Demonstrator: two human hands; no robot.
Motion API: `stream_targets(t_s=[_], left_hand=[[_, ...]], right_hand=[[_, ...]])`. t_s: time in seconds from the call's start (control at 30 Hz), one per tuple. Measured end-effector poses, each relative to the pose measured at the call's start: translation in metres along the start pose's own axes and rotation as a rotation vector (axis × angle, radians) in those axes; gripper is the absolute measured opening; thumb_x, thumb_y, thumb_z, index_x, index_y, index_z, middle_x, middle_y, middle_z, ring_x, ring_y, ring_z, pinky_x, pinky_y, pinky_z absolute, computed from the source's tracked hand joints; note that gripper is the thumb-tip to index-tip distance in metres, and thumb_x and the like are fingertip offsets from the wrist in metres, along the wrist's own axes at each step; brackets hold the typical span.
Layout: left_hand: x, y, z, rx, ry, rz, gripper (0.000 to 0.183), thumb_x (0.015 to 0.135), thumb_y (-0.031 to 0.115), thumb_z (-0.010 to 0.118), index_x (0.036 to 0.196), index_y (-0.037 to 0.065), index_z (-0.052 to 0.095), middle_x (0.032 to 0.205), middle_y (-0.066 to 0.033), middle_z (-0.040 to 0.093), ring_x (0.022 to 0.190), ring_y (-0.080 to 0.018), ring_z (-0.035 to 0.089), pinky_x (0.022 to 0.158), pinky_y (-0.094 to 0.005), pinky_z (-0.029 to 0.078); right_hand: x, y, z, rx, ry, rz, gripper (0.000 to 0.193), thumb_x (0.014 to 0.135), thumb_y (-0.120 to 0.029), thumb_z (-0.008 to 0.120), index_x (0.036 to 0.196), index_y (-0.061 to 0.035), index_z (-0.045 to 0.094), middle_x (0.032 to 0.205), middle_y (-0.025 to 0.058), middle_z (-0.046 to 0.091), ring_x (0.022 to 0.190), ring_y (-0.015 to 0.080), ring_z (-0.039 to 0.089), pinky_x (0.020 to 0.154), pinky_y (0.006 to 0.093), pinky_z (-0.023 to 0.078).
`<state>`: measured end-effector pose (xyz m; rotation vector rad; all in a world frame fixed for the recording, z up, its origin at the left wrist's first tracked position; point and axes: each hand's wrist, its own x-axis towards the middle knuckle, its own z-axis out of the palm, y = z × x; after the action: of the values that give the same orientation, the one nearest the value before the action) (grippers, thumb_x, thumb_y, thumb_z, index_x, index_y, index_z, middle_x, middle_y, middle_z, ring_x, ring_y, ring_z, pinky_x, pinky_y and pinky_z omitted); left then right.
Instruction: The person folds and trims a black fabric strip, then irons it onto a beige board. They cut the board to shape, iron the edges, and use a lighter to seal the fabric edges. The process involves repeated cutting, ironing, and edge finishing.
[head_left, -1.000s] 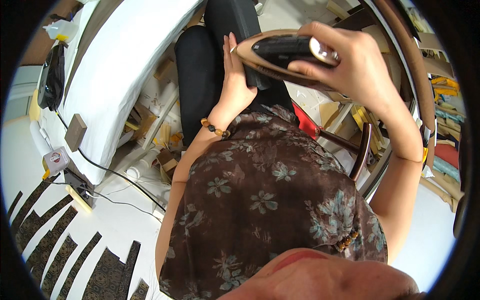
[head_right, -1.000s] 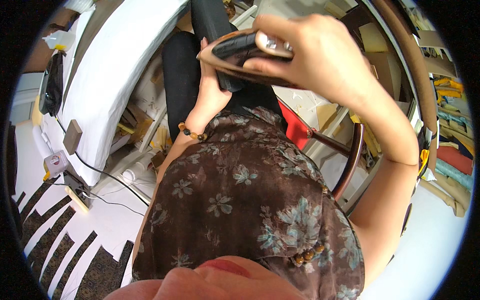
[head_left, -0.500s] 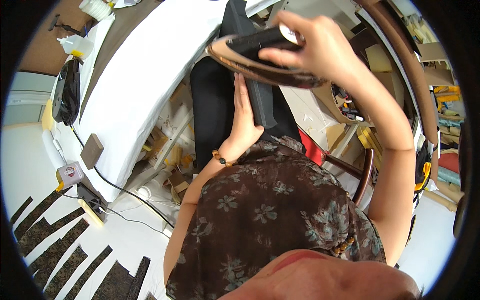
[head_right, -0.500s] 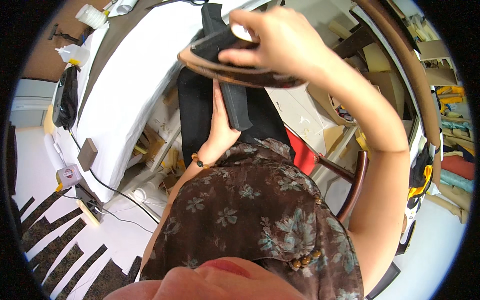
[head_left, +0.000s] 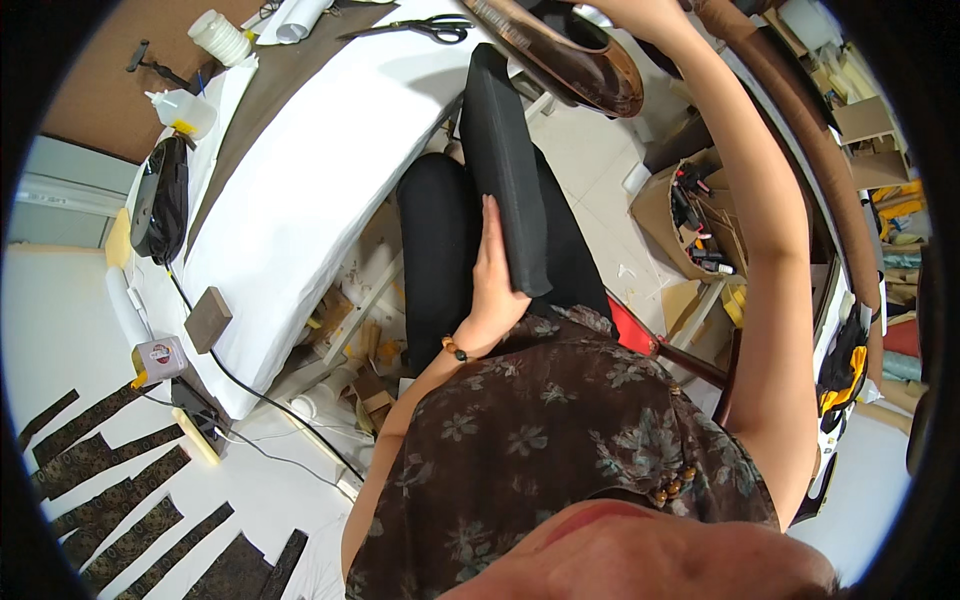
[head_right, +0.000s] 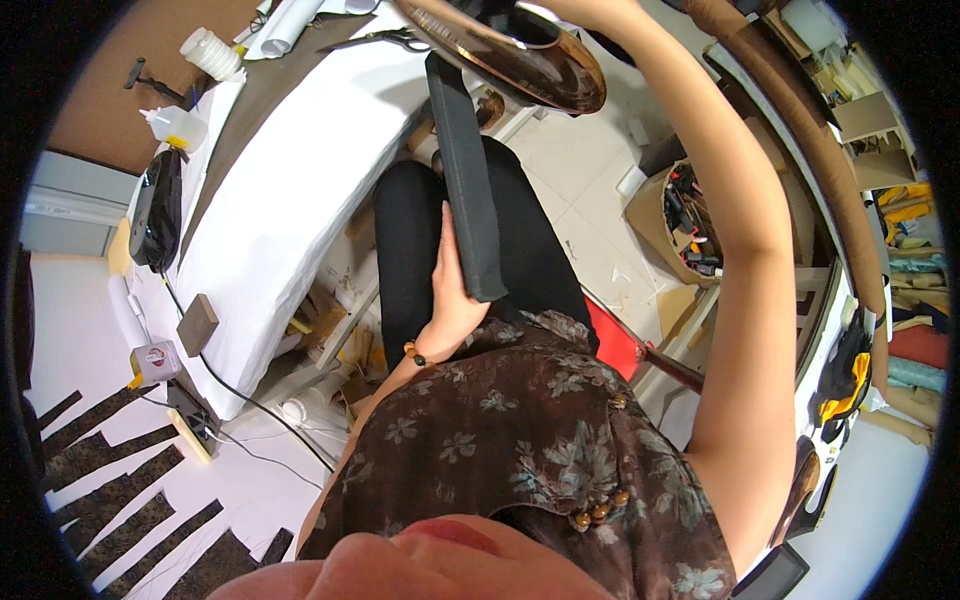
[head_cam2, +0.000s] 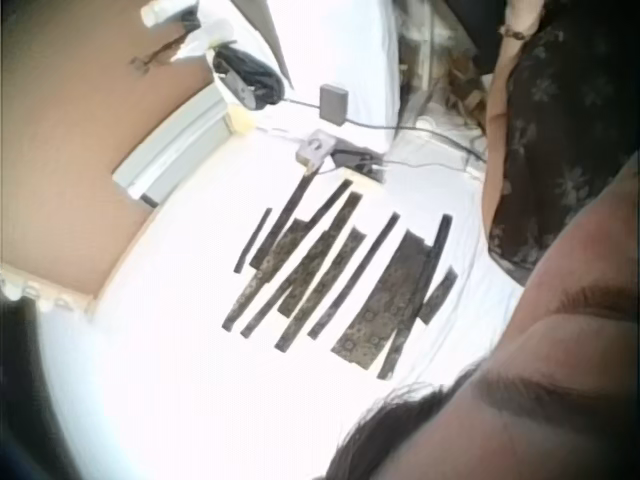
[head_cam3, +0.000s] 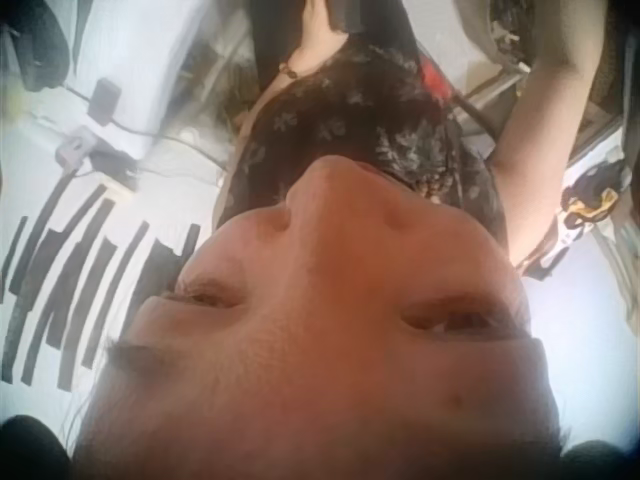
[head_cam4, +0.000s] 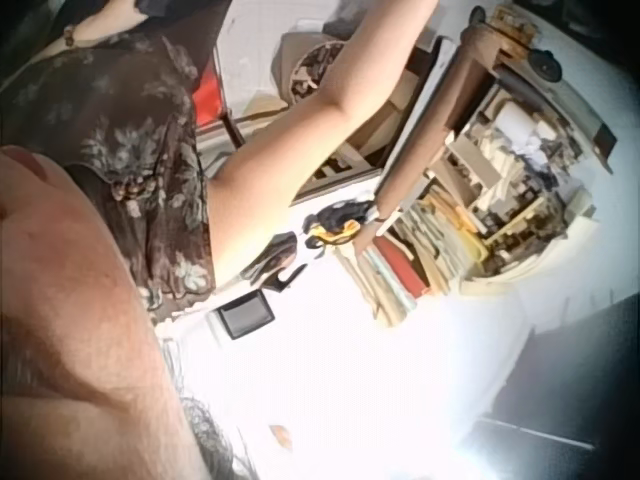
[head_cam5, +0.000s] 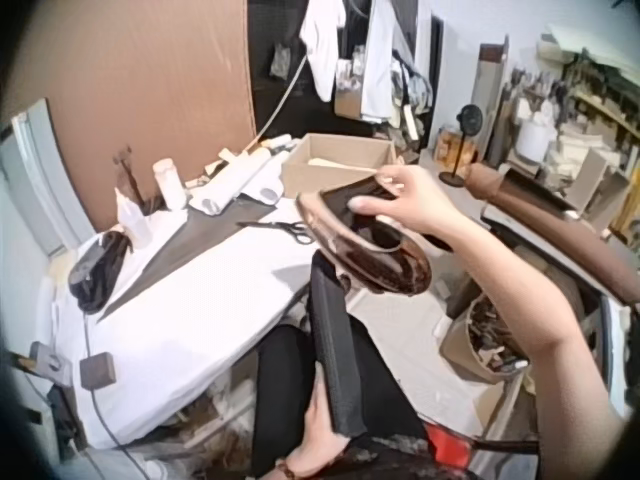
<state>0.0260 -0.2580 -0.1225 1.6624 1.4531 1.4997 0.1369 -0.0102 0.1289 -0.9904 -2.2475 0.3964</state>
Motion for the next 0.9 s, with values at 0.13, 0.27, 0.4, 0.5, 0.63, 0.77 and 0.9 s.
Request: stream_targets(t_s=[0.13,0.27,0.4,0.5,0.63,0.77,0.9], left_hand=[[0.004,-0.005,-0.015,-0.171,0.286,-0.078,0.054,0.087,-0.005,0.058,0.139,-0.007,0.043,0.128,-0.0218,0.059,0.118,-0.0209,0.059,0.096,-0.0291,0.045],[0.017,0.021,-0.054,-0.117,0.642,0.082,0.018,0.093,0.005,0.063,0.105,-0.008,0.059,0.095,-0.0110,0.069,0.084,-0.0153,0.064,0.076,-0.0280,0.050],[0.020,0.051,-0.125,-0.254,0.783,-0.037,0.016,0.092,0.005,0.064,0.106,-0.002,0.058,0.099,-0.0076,0.065,0.087,-0.0128,0.060,0.079,-0.0245,0.047],[0.013,0.083,-0.192,-0.343,0.987,-0.112,0.025,0.090,0.003,0.065,0.113,0.000,0.056,0.103,-0.0066,0.065,0.087,-0.0124,0.060,0.078,-0.0244,0.048],[-0.055,0.093,-0.283,-0.396,1.177,0.018,0.028,0.091,0.002,0.061,0.119,0.001,0.055,0.110,-0.0099,0.065,0.093,-0.0179,0.064,0.082,-0.0309,0.052],[-0.117,0.097,-0.345,-0.380,1.414,0.024,0.029,0.094,0.009,0.061,0.119,-0.003,0.055,0.115,-0.0147,0.063,0.097,-0.0236,0.064,0.086,-0.0407,0.054],[-0.165,0.103,-0.370,-0.545,1.653,0.054,0.037,0.095,0.023,0.063,0.121,-0.003,0.058,0.119,-0.0151,0.063,0.105,-0.0236,0.061,0.090,-0.0396,0.052]], right_hand=[[0.000,-0.001,-0.038,0.058,0.241,0.258,0.038,0.079,-0.030,0.081,0.088,0.0014,0.063,0.080,0.0030,0.066,0.064,0.0079,0.056,0.056,0.0248,0.044],[0.010,-0.023,-0.073,-0.047,0.394,0.043,0.031,0.080,-0.022,0.080,0.092,-0.0001,0.061,0.075,-0.0018,0.060,0.070,0.0070,0.057,0.061,0.0228,0.045],[0.083,-0.017,-0.091,0.060,0.503,-0.410,0.062,0.076,-0.025,0.085,0.062,-0.0079,0.027,0.055,0.0006,0.030,0.053,0.0169,0.021,0.051,0.0387,0.030],[0.139,-0.064,-0.060,0.259,0.412,-0.617,0.059,0.079,-0.023,0.083,0.063,-0.0060,0.029,0.053,0.0014,0.029,0.052,0.0165,0.026,0.049,0.0367,0.032],[0.197,-0.175,0.032,0.606,0.075,-0.641,0.039,0.080,-0.005,0.079,0.113,0.0000,0.058,0.100,0.0041,0.067,0.090,0.0134,0.063,0.079,0.0279,0.053],[0.275,-0.283,0.119,0.348,-0.439,-0.943,0.055,0.076,-0.006,0.081,0.123,-0.0018,0.054,0.118,0.0114,0.063,0.111,0.0200,0.058,0.096,0.0357,0.047],[0.270,-0.396,0.217,-0.136,-0.666,-1.100,0.048,0.069,0.000,0.075,0.115,-0.0013,0.058,0.122,0.0170,0.061,0.109,0.0272,0.060,0.091,0.0353,0.049]])
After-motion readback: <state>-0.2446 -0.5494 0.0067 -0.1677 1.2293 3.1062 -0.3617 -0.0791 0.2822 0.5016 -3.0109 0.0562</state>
